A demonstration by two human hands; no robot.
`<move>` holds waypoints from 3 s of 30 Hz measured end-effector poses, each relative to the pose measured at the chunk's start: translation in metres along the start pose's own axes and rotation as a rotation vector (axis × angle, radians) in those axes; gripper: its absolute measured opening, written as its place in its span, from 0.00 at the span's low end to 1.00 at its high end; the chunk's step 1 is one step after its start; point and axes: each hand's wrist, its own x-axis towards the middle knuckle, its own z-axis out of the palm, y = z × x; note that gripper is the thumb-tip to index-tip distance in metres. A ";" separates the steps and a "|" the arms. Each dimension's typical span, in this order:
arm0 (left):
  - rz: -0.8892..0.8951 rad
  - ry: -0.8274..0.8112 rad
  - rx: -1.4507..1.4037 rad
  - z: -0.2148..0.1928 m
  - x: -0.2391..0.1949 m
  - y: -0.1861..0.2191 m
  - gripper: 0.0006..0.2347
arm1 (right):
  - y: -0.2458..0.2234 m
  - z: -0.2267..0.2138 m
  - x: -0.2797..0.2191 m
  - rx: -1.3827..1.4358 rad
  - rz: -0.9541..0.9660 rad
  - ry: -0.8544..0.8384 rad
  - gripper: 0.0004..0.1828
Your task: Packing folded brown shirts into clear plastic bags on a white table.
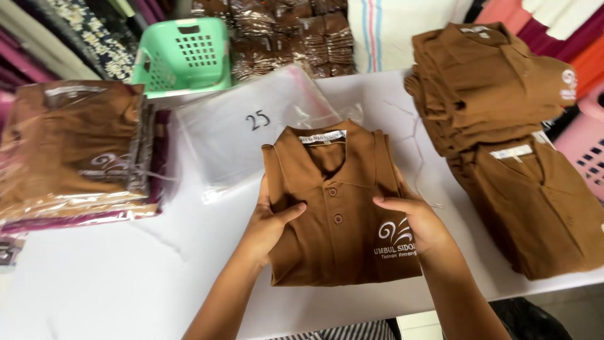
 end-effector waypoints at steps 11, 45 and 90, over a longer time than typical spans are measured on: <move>0.046 0.005 -0.110 -0.006 -0.013 0.023 0.30 | 0.053 0.034 0.029 -0.715 -0.372 -0.215 0.52; -0.096 0.022 -0.465 -0.008 0.025 0.010 0.23 | 0.059 0.070 0.034 -1.002 -0.771 -0.096 0.46; 0.867 -0.467 1.531 -0.057 0.068 -0.055 0.49 | -0.032 0.040 0.002 -0.981 -0.899 0.022 0.47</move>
